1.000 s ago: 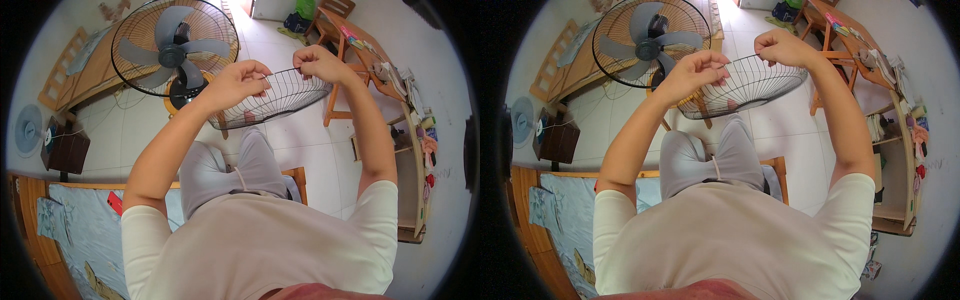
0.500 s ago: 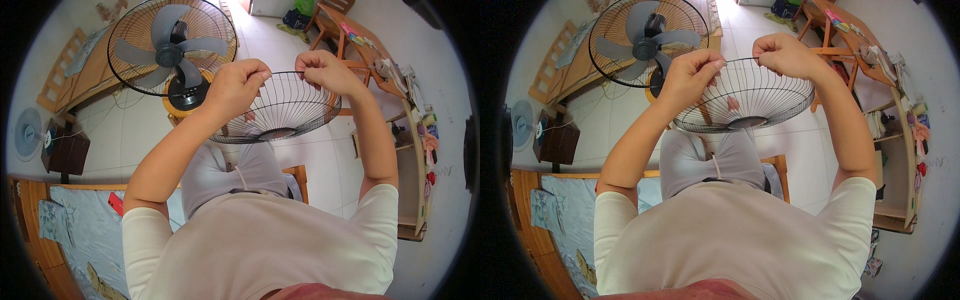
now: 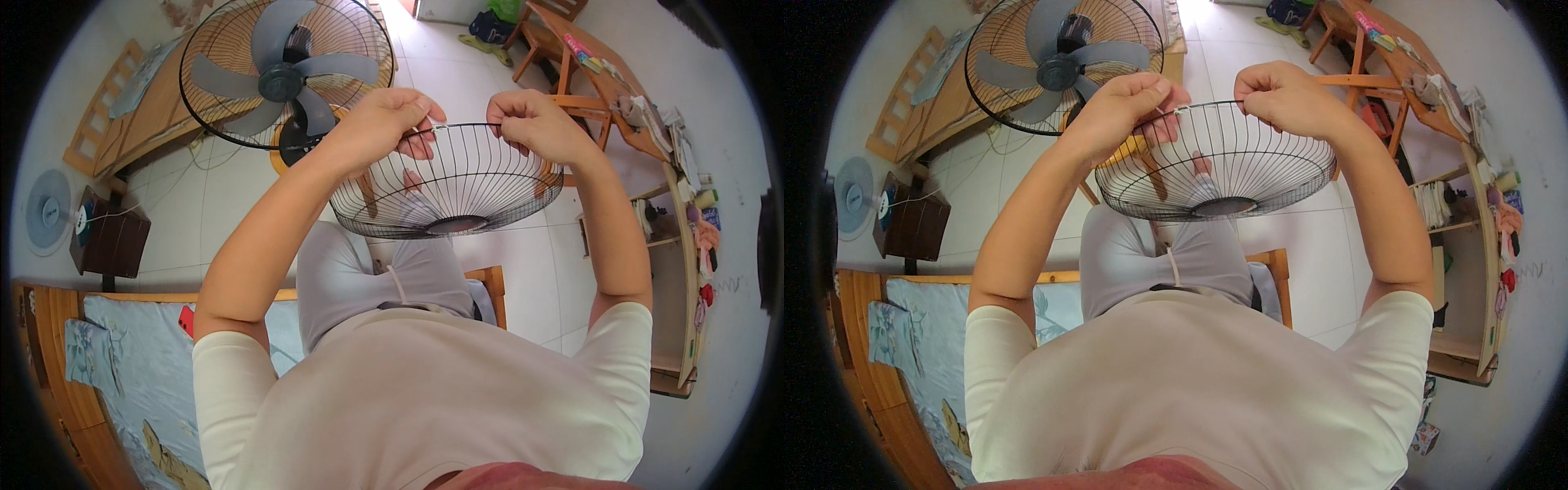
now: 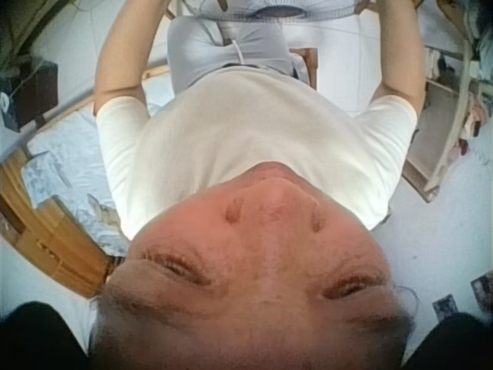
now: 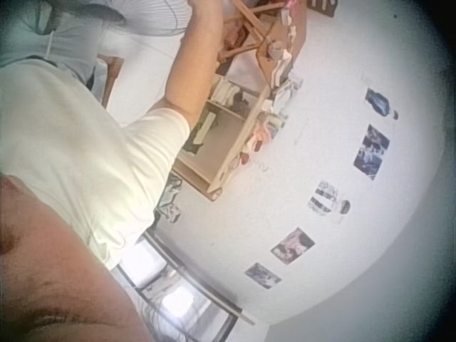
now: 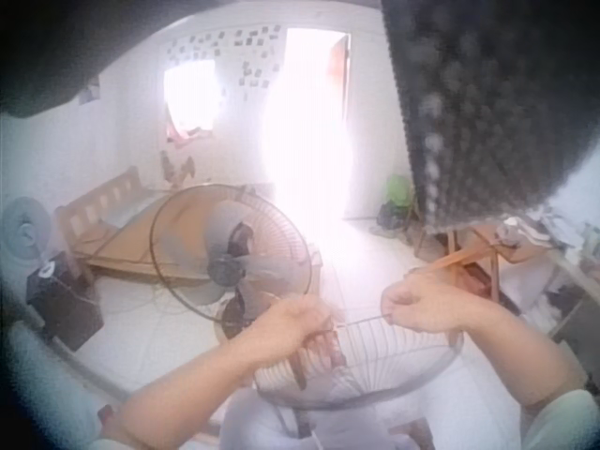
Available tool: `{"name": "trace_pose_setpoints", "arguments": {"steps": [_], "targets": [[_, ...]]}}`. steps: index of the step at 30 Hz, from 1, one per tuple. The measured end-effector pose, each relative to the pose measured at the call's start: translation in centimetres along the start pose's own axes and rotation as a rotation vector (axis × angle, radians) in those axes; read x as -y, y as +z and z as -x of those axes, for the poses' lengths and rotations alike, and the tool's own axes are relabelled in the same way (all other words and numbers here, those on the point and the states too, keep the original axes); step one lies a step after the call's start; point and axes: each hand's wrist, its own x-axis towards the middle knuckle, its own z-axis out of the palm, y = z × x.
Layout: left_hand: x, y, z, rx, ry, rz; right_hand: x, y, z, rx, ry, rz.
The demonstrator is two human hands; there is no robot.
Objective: The person attaches the front wire guard to a floor fan by aligning and snapping it into place.
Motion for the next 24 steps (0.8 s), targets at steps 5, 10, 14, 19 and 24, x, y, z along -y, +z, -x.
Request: {"name": "trace_pose_setpoints", "arguments": {"steps": [5,10,14,19,24], "targets": [[1.1,0.1,0.5,-0.075,0.216,-0.111,0.4,0.6,0.5,-0.019,0.017,-0.043],[1.4,0.2,0.6,-0.100,0.041,-0.320,0.9,1.4,0.7,-0.008,0.008,0.003],[1.9,-0.1,0.5,0.010,-0.079,-0.133,0.2,1.9,0.7,-0.035,-0.029,0.024],[0.9,-0.3,0.8,0.119,-0.213,-0.019,0.1,1.5,0.9,-0.003,0.012,-0.011],[0.8,-0.3,0.9,0.140,-0.241,0.038,0.1,1.5,1.1,0.022,0.008,-0.033]]}}
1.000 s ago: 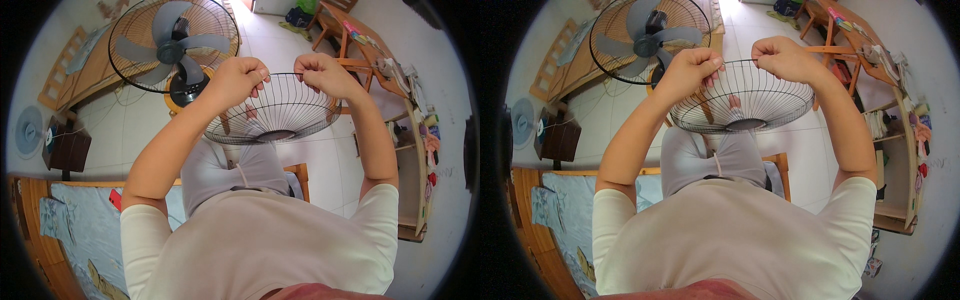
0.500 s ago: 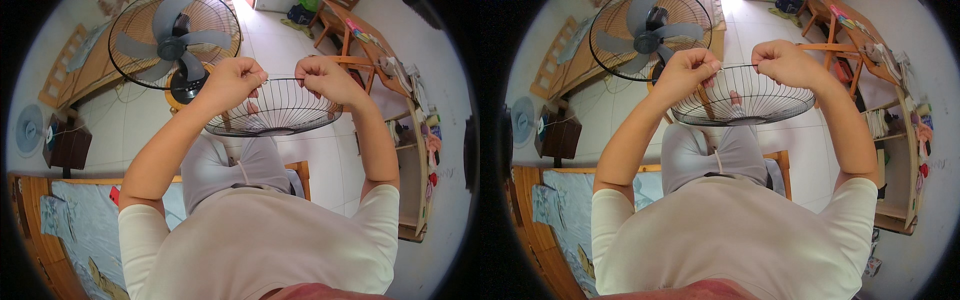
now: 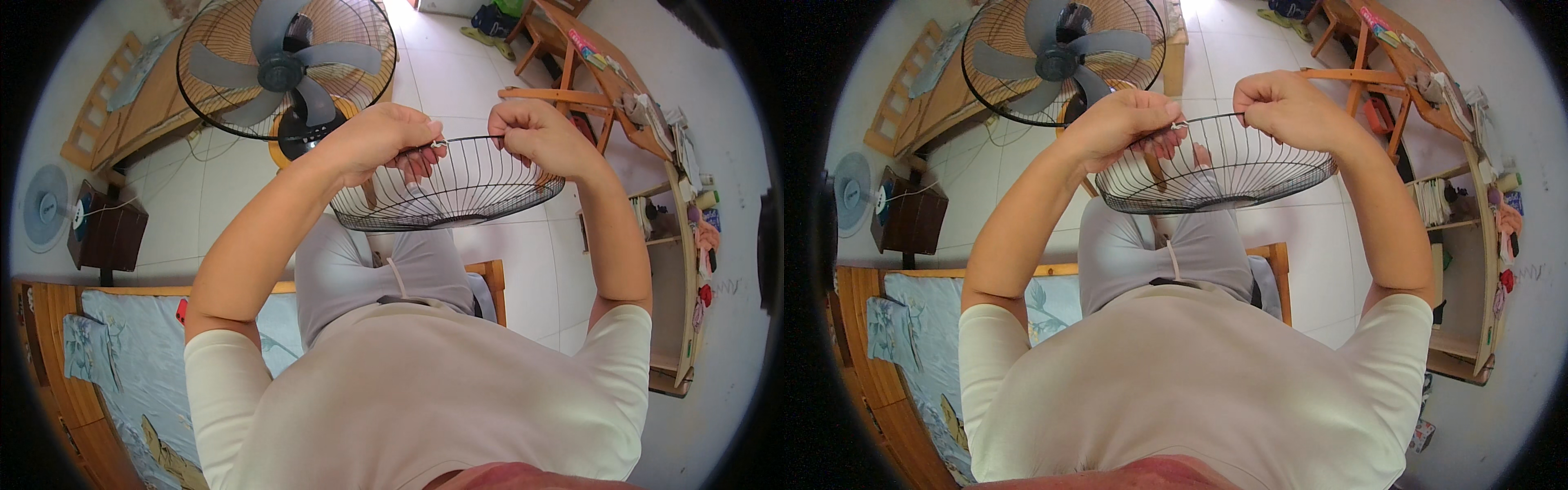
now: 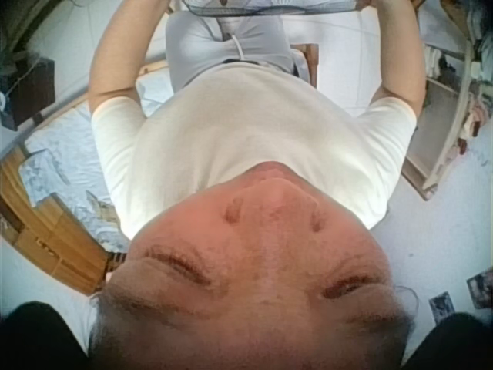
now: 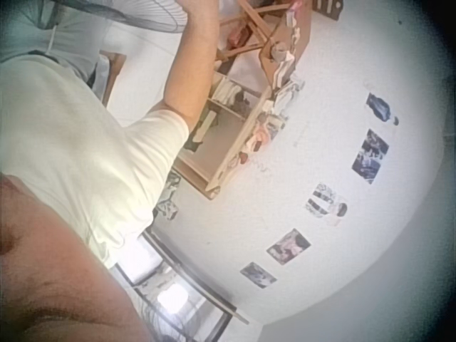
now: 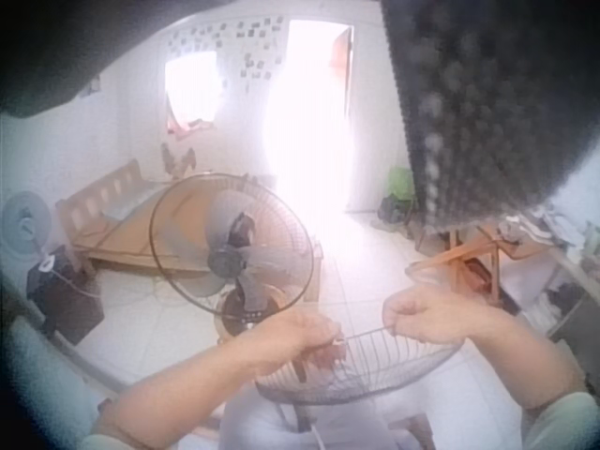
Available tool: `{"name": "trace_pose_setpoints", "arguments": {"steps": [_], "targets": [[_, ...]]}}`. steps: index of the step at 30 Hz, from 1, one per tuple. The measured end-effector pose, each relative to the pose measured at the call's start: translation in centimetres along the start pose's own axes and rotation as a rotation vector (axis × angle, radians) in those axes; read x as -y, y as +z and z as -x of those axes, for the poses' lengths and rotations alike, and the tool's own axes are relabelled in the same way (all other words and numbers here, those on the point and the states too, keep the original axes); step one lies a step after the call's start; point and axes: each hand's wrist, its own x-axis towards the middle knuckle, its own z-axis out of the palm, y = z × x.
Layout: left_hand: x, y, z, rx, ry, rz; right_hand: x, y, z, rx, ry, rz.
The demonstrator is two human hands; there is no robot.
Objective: The person attaches the front wire guard to a floor fan by aligning and snapping it into place.
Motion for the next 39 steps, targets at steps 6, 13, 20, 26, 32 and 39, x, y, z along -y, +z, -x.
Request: {"name": "trace_pose_setpoints", "arguments": {"steps": [6,13,20,26,32,39], "targets": [[0.7,0.2,-0.1,0.002,-0.027,0.040,0.4,0.3,0.2,0.022,0.008,-0.001],[0.3,0.3,0.2,0.026,-0.080,0.060,-0.2,0.2,0.2,0.022,-0.047,0.033],[2.3,1.1,1.7,-0.311,0.620,-0.348,0.1,0.1,0.3,-0.003,0.016,-0.063],[2.2,1.4,2.2,-0.462,0.959,-0.790,0.2,0.5,0.0,-0.016,-0.020,-0.040],[2.2,1.6,2.4,-0.546,0.984,-0.937,0.4,0.7,-0.1,-0.013,-0.004,-0.050],[1.7,0.2,2.3,-0.292,0.582,-0.447,0.7,0.7,0.1,-0.025,-0.055,-0.064]]}}
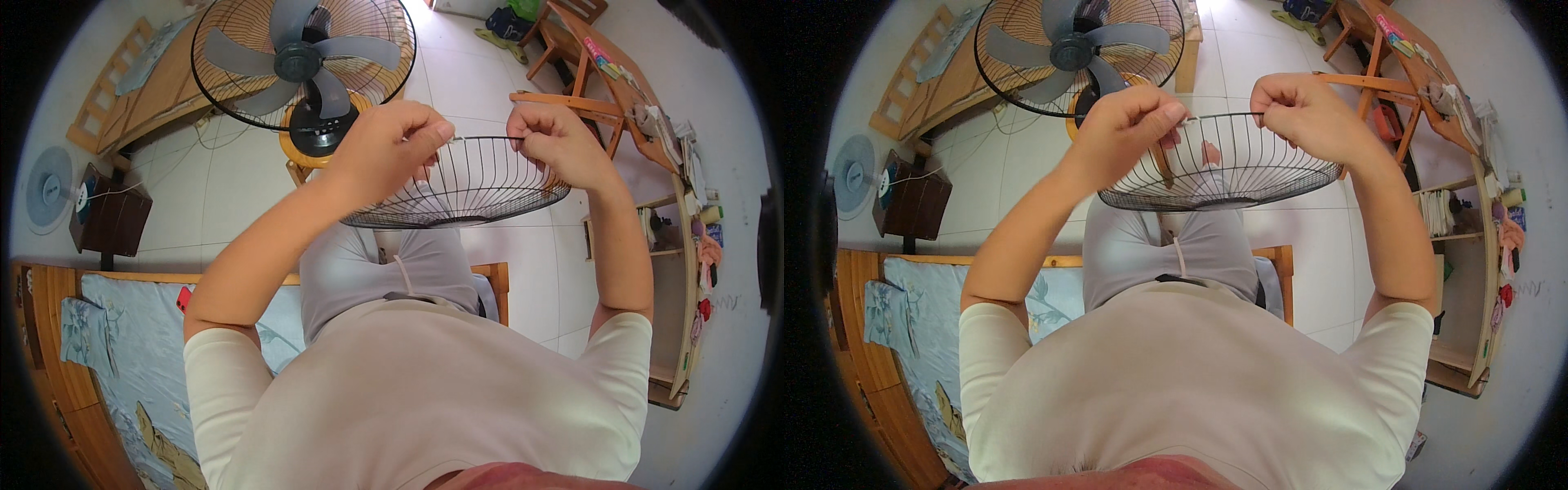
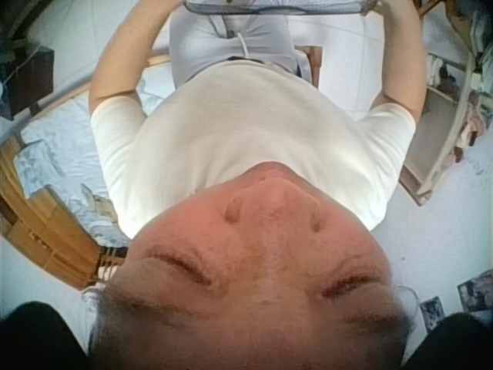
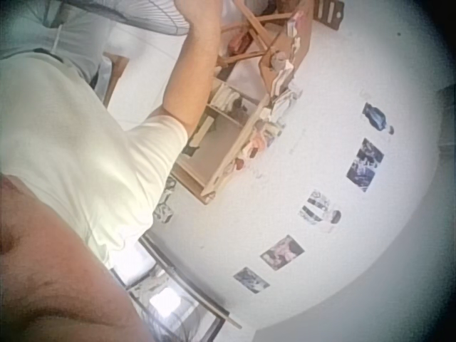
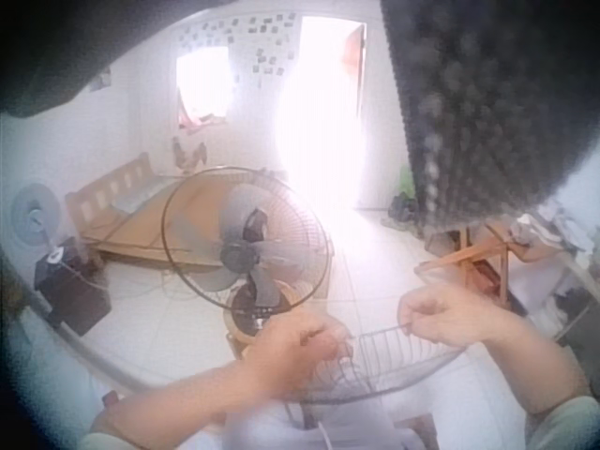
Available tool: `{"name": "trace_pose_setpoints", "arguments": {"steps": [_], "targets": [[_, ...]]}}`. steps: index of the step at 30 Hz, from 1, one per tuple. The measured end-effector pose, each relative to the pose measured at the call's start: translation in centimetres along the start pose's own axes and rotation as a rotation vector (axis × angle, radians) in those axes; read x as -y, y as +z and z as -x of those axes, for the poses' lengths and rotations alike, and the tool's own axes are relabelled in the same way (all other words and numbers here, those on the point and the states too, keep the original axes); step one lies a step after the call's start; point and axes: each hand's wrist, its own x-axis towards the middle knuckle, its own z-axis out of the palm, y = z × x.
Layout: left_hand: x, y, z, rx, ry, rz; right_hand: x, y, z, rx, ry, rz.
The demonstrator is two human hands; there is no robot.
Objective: The person attaches the front wire guard to a floor fan by aligning and snapping it into place.
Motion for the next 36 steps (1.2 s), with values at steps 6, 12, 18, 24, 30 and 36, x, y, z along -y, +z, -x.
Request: {"name": "trace_pose_setpoints", "arguments": {"steps": [6,12,18,24,30,36], "targets": [[-0.8,-0.8,-0.4,0.257,-0.439,0.369,-0.1,0.1,-0.2,0.027,0.009,-0.011],[-0.4,-1.4,-0.6,0.291,-0.524,0.463,0.2,0.4,-0.3,0.033,-0.046,0.007],[-0.7,-1.4,-0.3,0.232,-0.467,0.403,0.4,0.5,-0.7,0.022,-0.068,0.010],[-1.1,-2.1,-0.2,0.244,-0.557,0.509,0.3,0.6,-0.8,0.041,-0.057,0.009],[-0.9,-1.4,0.5,0.172,-0.365,0.281,0.5,0.8,-1.0,0.026,-0.067,0.002],[-2.2,-1.3,1.2,0.086,-0.132,-0.080,0.7,1.1,-1.1,-0.006,-0.064,0.005]]}}
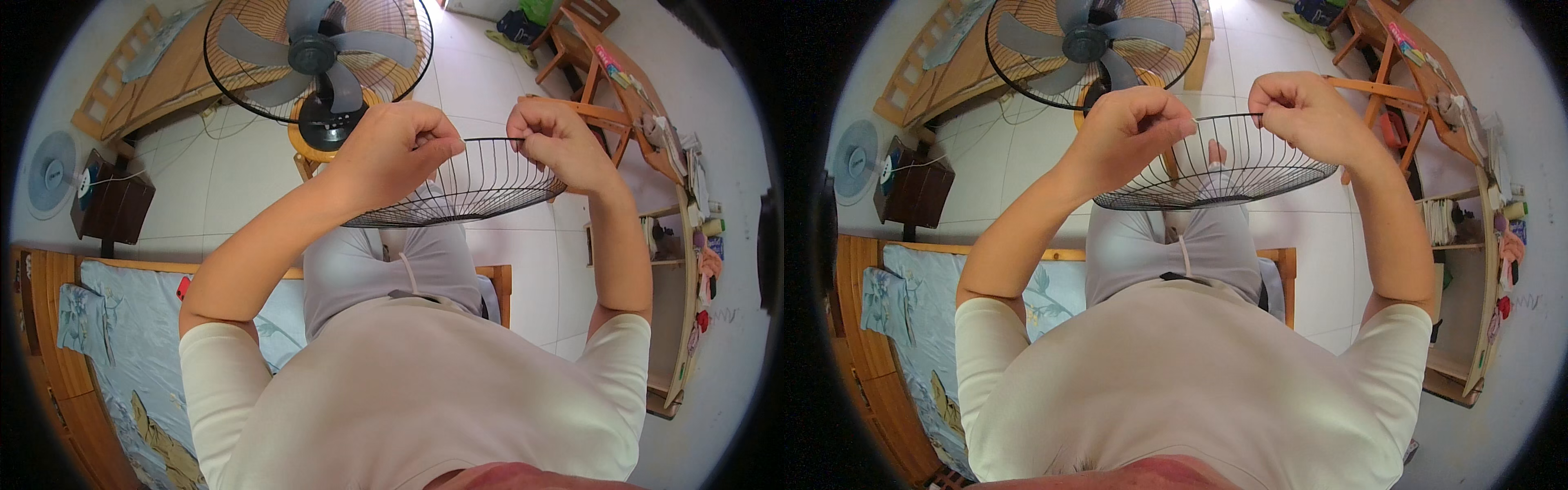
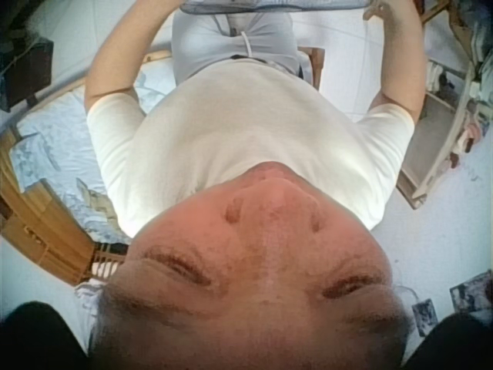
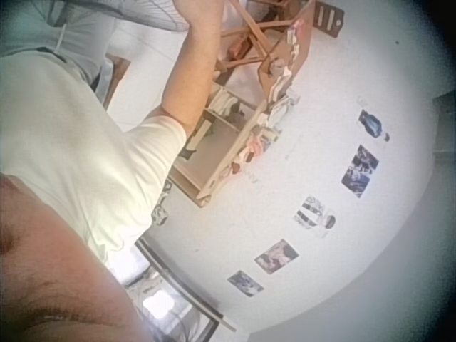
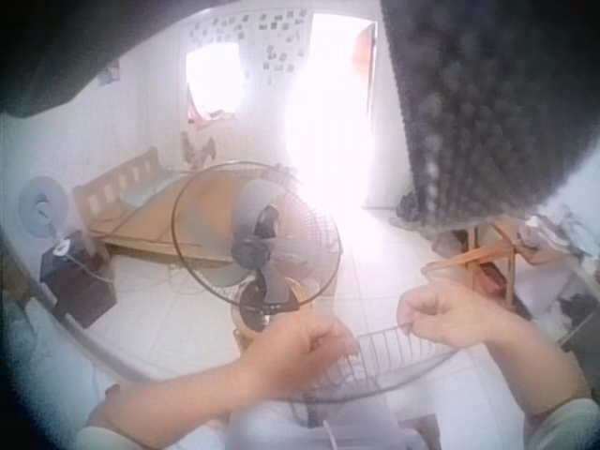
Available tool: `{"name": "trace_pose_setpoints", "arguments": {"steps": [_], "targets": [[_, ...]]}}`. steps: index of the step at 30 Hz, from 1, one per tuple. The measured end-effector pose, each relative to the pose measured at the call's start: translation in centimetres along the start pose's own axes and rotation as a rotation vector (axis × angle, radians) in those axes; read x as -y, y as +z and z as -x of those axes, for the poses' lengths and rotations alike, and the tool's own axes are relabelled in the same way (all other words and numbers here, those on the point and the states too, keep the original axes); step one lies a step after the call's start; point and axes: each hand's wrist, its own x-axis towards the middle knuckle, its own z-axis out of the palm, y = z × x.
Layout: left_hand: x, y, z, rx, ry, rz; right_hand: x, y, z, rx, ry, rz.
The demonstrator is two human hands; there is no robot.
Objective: The person attaches the front wire guard to a floor fan by aligning and snapping it into place.
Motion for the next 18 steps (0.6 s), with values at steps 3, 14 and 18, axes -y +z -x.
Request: {"name": "trace_pose_setpoints", "arguments": {"steps": [3,14,18], "targets": [[1.2,-0.5,-0.2,0.097,0.014,0.103,0.0,0.0,-0.1,0.003,-0.027,0.013],[1.6,-0.4,0.1,0.110,-0.138,0.262,-0.2,0.7,-0.4,0.020,-0.121,0.029],[1.5,0.2,0.8,-0.016,0.021,0.004,0.2,0.8,-0.4,0.048,-0.052,-0.031]]}}
